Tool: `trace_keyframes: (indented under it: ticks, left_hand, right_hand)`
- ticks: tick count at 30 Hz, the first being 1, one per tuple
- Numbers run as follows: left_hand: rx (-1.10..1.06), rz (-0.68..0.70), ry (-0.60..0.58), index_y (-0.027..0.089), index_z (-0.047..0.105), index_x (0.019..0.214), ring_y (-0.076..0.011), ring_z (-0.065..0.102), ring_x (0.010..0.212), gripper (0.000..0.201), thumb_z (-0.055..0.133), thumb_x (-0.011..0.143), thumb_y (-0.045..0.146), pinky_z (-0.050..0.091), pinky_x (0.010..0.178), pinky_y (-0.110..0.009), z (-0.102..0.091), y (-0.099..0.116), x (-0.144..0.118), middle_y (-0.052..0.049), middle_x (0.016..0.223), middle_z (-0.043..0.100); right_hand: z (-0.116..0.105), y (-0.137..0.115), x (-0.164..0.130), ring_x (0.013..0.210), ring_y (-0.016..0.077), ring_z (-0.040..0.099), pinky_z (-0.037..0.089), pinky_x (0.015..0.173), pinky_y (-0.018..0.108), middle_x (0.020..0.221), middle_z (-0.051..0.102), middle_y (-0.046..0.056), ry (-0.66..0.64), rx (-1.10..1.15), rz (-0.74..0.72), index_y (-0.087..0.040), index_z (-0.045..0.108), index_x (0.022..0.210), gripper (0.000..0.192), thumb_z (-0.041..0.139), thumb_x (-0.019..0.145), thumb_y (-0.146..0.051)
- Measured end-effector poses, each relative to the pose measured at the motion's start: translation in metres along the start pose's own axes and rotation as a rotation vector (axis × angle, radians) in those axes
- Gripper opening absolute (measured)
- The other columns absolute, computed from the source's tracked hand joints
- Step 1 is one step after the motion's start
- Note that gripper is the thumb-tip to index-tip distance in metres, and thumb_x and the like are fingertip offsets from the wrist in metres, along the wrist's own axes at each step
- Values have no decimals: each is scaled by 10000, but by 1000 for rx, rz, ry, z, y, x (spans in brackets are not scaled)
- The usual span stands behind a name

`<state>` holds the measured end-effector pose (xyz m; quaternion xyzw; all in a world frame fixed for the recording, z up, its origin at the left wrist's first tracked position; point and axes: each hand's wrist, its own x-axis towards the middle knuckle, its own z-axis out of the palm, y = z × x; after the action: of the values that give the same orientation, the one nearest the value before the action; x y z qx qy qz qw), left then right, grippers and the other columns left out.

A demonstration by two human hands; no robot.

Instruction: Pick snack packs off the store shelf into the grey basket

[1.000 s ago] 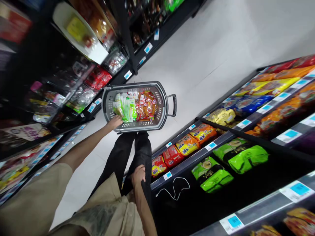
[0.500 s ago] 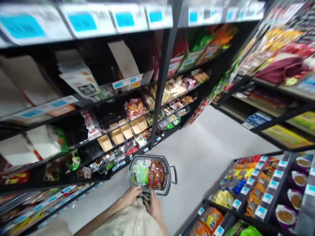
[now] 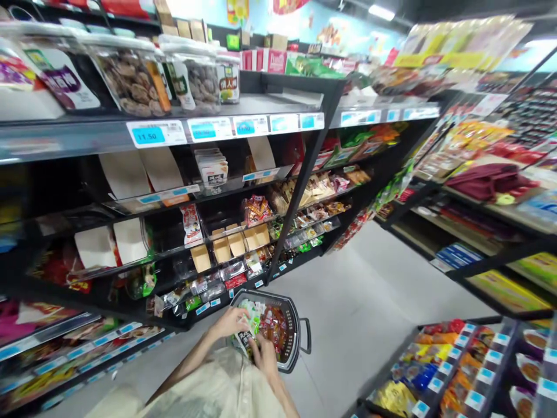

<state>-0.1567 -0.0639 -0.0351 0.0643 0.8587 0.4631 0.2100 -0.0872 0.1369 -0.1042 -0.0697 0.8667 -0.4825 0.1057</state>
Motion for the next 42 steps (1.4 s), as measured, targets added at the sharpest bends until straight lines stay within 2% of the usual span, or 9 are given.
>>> trace_keyframes:
  ticks: [5, 9, 12, 16, 25, 30, 35, 39, 42]
  left_hand:
    - [-337, -72, 53, 311, 643, 1178, -245, 664, 660, 648, 779, 547, 358, 497, 592, -335, 14, -10, -16, 18, 742, 717]
    - [-728, -146, 249, 346, 668, 1023, -198, 584, 505, 536, 821, 518, 441, 428, 480, -308, 31, -21, -34, 24, 685, 703]
    - [-809, -154, 411, 320, 705, 862, -186, 589, 541, 377, 817, 564, 522, 419, 496, -301, 28, -32, -46, 10, 685, 694]
    - [-950, -151, 550, 342, 746, 921, -206, 690, 802, 363, 824, 654, 576, 522, 704, -304, 5, -33, -59, 3, 874, 749]
    - [-1053, 9, 156, 249, 720, 1181, -274, 732, 930, 535, 903, 693, 368, 558, 778, -337, -35, 25, -82, -77, 1058, 774]
    - [-1081, -34, 226, 150, 649, 1267, -244, 724, 846, 679, 914, 669, 333, 552, 745, -326, -22, 30, -72, -121, 1022, 763]
    - [-1517, -62, 372, 152, 659, 1044, -127, 648, 746, 304, 806, 778, 162, 493, 645, -214, -20, 34, -68, -31, 888, 683]
    - [-1909, 1, 219, 135, 632, 1016, -43, 408, 494, 151, 595, 897, 48, 345, 468, -150, -33, 39, -80, 38, 689, 461]
    - [-2005, 75, 228, 149, 619, 1065, -26, 307, 453, 142, 525, 983, 82, 292, 432, -124, -38, 38, -90, 48, 695, 394]
  right_hand:
    - [-7, -15, 2, 793, 237, 618, 483, 735, 291, 831, 708, 98, 83, 223, 48, -131, 716, 872, 651, 494, 913, -742]
    - [1, -27, 7, 674, 180, 528, 400, 619, 259, 686, 627, 53, 84, 279, 28, -127, 669, 712, 660, 555, 875, -756]
    - [8, -38, 13, 628, 149, 485, 367, 594, 247, 640, 598, 34, -6, 349, 19, -122, 657, 674, 652, 618, 830, -754]
    - [12, -57, 13, 549, 113, 430, 317, 525, 228, 599, 579, 17, -73, 491, 61, -121, 674, 698, 603, 707, 773, -718]
    - [-4, -109, 4, 609, 149, 555, 449, 560, 244, 688, 690, 56, 97, 563, 107, -123, 746, 767, 456, 796, 711, -574]
    - [-7, -102, -6, 579, 142, 563, 475, 552, 257, 735, 718, 66, 116, 600, 128, -119, 749, 891, 456, 811, 733, -542]
    - [-7, -91, -18, 552, 136, 578, 463, 560, 251, 655, 692, 49, 86, 591, 100, -146, 702, 749, 404, 816, 745, -533]
    - [-10, -92, -22, 586, 155, 611, 491, 583, 267, 683, 708, 57, 68, 626, 131, -160, 701, 769, 414, 812, 733, -557]
    - [-10, -95, -22, 584, 164, 605, 497, 571, 277, 681, 706, 58, 63, 658, 179, -165, 691, 777, 449, 832, 687, -581]
